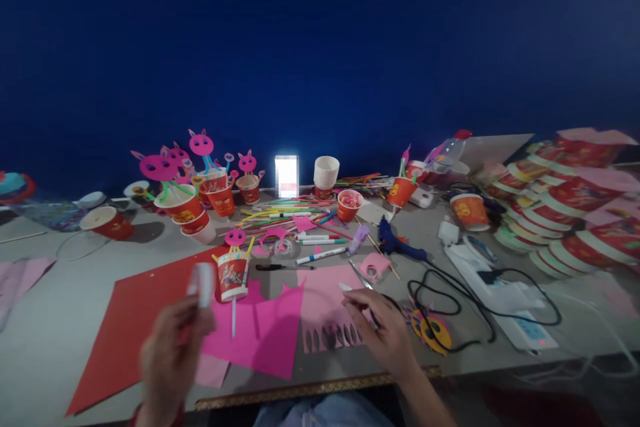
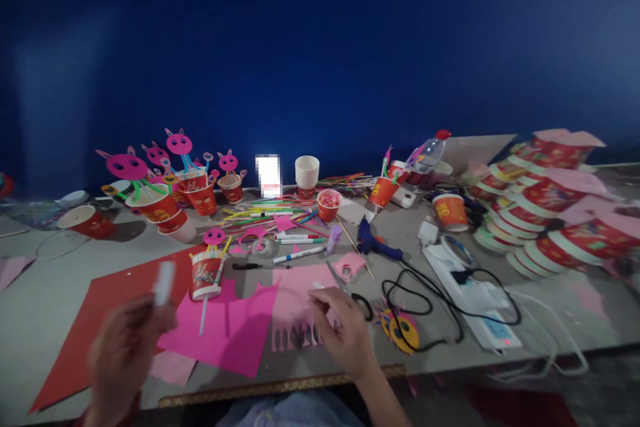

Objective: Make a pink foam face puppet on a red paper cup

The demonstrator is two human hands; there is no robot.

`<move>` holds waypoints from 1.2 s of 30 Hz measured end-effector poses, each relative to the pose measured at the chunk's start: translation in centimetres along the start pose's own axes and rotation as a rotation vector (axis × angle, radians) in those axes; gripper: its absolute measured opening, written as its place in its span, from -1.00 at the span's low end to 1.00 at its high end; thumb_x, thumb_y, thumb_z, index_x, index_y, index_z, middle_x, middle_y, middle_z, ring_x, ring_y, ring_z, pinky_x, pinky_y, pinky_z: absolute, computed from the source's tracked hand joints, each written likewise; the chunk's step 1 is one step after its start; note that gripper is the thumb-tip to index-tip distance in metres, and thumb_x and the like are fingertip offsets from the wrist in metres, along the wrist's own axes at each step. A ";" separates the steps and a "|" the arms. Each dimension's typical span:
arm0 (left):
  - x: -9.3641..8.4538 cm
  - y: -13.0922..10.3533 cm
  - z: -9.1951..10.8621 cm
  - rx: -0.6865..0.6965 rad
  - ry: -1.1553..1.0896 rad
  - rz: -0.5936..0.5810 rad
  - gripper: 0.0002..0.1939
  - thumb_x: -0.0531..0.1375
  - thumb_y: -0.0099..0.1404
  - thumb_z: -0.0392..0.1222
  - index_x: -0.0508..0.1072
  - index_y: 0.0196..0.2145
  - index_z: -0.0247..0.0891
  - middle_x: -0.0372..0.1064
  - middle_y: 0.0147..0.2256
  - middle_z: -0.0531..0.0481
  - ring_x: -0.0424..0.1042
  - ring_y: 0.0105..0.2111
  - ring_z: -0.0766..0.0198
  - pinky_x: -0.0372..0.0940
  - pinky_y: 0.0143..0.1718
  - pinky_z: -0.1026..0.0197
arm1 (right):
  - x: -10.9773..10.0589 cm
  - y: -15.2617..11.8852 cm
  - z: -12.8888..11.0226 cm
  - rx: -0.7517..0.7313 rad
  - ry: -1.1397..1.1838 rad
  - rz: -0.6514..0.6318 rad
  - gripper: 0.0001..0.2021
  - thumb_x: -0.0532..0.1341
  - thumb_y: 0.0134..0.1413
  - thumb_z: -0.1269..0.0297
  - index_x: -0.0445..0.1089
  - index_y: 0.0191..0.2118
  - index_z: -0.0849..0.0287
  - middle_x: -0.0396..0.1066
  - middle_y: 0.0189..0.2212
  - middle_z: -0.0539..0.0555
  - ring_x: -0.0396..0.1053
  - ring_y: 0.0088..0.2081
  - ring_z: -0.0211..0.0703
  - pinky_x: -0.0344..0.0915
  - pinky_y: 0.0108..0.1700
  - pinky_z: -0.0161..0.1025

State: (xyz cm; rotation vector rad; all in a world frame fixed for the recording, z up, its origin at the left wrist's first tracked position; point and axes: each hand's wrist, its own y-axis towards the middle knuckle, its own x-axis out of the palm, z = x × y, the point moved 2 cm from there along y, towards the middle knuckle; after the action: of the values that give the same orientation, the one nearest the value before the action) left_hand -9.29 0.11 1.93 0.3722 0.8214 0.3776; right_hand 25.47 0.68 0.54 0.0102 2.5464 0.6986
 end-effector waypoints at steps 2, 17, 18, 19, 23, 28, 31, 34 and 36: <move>3.2 -1.0 3.6 0.033 -0.279 -0.376 -0.81 0.12 0.38 -0.04 0.39 -0.16 -0.19 0.50 -0.35 0.00 0.47 -0.53 0.29 0.38 -0.54 0.31 | 0.9 0.3 -1.5 -0.003 0.075 -0.109 -0.64 0.14 0.25 0.42 0.29 0.13 0.05 0.48 -0.20 0.09 0.45 -0.31 -0.16 0.38 -0.23 -0.25; 9.0 -2.4 7.1 -0.140 -1.189 -0.732 -0.87 0.18 0.39 -0.15 0.51 -0.24 -0.21 0.46 -0.33 -0.02 0.43 -0.19 0.18 0.17 0.12 0.03 | 2.3 0.2 -0.4 0.122 0.185 -0.144 -0.83 0.10 0.28 0.31 0.40 -0.10 0.09 0.49 -0.24 0.08 0.44 -0.19 -0.08 0.29 -0.13 -0.25; 9.2 -2.5 7.0 -0.153 -1.233 -0.738 -0.86 0.17 0.39 -0.15 0.51 -0.24 -0.21 0.45 -0.35 -0.01 0.42 -0.21 0.18 0.20 0.08 0.03 | 2.5 0.2 -0.4 0.151 0.208 -0.152 -0.83 0.11 0.28 0.29 0.41 -0.11 0.10 0.49 -0.26 0.08 0.43 -0.21 -0.08 0.29 -0.16 -0.25; 9.3 -2.6 7.0 -0.163 -1.278 -0.742 -0.86 0.17 0.39 -0.14 0.50 -0.25 -0.21 0.44 -0.38 -0.01 0.42 -0.25 0.18 0.22 0.03 0.04 | 2.7 0.1 -0.4 0.190 0.243 -0.161 -0.83 0.11 0.28 0.26 0.41 -0.12 0.11 0.47 -0.30 0.07 0.43 -0.26 -0.10 0.30 -0.20 -0.26; 9.8 -3.0 7.3 -0.181 -1.381 -0.768 -0.76 0.17 0.39 -0.04 0.49 -0.29 -0.26 0.44 -0.42 -0.05 0.40 -0.29 0.16 0.24 -0.06 0.05 | 4.3 -0.6 -0.4 0.413 0.487 -0.199 -0.79 0.13 0.28 0.11 0.39 -0.21 0.13 0.33 -0.51 -0.05 0.29 -0.54 -0.25 0.23 -0.48 -0.35; 10.3 -3.3 8.4 -0.163 -1.418 -0.839 -0.69 0.16 0.38 0.03 0.50 -0.23 -0.29 0.42 -0.35 -0.10 0.40 -0.38 0.21 0.29 -0.24 0.14 | 6.6 -1.3 -0.2 0.727 0.806 -0.153 -0.64 0.19 0.18 -0.09 0.34 -0.31 0.14 0.26 -0.65 -0.13 0.17 -0.69 -0.32 0.12 -0.64 -0.39; 10.4 -3.3 9.1 -0.125 -1.325 -0.815 -0.73 0.13 0.40 -0.03 0.49 -0.27 -0.28 0.40 -0.35 -0.07 0.39 -0.41 0.26 0.31 -0.30 0.20 | 6.9 -1.2 0.1 0.782 0.808 -0.146 -0.62 0.21 0.16 -0.11 0.35 -0.29 0.15 0.27 -0.67 -0.13 0.15 -0.70 -0.33 0.08 -0.65 -0.39; 10.1 -3.1 9.4 -0.093 -1.155 -0.797 -0.71 0.12 0.40 0.00 0.48 -0.30 -0.27 0.38 -0.44 -0.02 0.34 -0.50 0.31 0.27 -0.45 0.30 | 6.0 -0.7 0.1 0.638 0.645 -0.163 -0.65 0.22 0.16 -0.06 0.36 -0.31 0.17 0.33 -0.58 -0.07 0.26 -0.57 -0.27 0.20 -0.52 -0.35; 9.9 -3.1 9.4 -0.084 -1.055 -0.813 -0.70 0.12 0.39 0.03 0.48 -0.30 -0.26 0.32 -0.54 0.04 0.29 -0.55 0.33 0.22 -0.54 0.34 | 5.0 -0.2 -0.1 0.523 0.474 -0.151 -0.71 0.20 0.20 0.02 0.39 -0.20 0.17 0.31 -0.54 -0.06 0.28 -0.52 -0.24 0.24 -0.45 -0.33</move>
State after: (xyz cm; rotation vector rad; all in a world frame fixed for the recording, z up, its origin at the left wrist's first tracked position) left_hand 4.55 0.36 0.16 0.0928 -0.1253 -0.5317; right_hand 21.07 1.16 -1.82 -0.1894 3.0682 -0.0519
